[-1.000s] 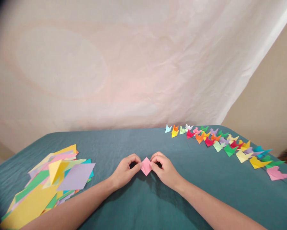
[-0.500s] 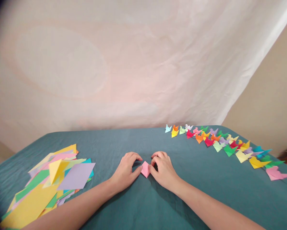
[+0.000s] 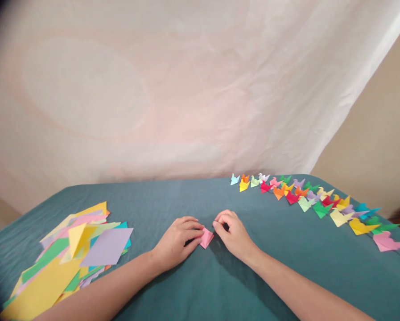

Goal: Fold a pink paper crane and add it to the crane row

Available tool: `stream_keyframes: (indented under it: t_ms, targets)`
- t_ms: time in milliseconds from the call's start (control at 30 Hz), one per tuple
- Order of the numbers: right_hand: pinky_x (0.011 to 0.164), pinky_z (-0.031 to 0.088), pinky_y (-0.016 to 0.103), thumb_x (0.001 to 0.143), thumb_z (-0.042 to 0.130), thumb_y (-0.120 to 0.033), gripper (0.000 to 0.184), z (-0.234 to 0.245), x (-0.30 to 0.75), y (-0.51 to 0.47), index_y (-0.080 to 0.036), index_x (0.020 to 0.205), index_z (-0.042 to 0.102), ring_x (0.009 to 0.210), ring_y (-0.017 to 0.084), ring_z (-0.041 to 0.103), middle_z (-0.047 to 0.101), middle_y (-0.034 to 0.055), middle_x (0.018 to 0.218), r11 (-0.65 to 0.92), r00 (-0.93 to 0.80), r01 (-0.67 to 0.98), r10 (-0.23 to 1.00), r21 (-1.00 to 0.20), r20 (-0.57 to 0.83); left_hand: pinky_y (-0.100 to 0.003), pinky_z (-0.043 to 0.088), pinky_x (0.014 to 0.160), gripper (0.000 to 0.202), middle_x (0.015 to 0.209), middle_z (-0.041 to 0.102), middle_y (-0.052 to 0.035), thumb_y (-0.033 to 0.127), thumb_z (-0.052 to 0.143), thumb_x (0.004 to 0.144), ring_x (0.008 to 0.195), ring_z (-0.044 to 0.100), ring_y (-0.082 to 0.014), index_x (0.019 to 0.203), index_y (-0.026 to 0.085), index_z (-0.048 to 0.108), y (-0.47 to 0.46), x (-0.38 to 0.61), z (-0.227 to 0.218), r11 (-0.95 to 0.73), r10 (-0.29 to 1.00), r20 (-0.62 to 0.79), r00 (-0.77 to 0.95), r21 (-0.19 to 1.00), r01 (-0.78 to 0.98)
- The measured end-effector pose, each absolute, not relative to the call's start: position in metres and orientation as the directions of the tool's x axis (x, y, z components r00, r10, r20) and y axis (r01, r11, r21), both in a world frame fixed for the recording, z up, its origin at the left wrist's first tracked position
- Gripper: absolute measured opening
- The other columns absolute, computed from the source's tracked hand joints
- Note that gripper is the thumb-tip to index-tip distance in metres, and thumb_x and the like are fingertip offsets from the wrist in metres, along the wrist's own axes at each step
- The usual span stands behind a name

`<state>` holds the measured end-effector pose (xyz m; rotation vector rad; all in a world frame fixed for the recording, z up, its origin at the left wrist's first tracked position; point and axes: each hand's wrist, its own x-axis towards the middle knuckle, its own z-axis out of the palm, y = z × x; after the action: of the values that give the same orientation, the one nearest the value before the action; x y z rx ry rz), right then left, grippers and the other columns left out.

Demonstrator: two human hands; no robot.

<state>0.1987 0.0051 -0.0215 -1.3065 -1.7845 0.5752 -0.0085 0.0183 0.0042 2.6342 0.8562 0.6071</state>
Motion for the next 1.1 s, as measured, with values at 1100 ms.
stream_keyframes:
  t_ms: [1100]
  targets:
    - [0.084,0.036,0.038,0.072,0.058,-0.017,0.005,-0.0193,0.2009,-0.0032,-0.021,0.071,0.056,0.096,0.021,0.052,0.058,0.0038,0.096,0.386,-0.244,0.667,0.922,-0.637,0.302,-0.035,0.036,0.091,0.019,0.103,0.064,-0.0036,0.030,0.056,0.084,0.101,0.053,-0.0208,0.098,0.021,0.064,0.0175,-0.0080,0.0043,-0.796,0.592,0.322,0.739,0.378,0.473]
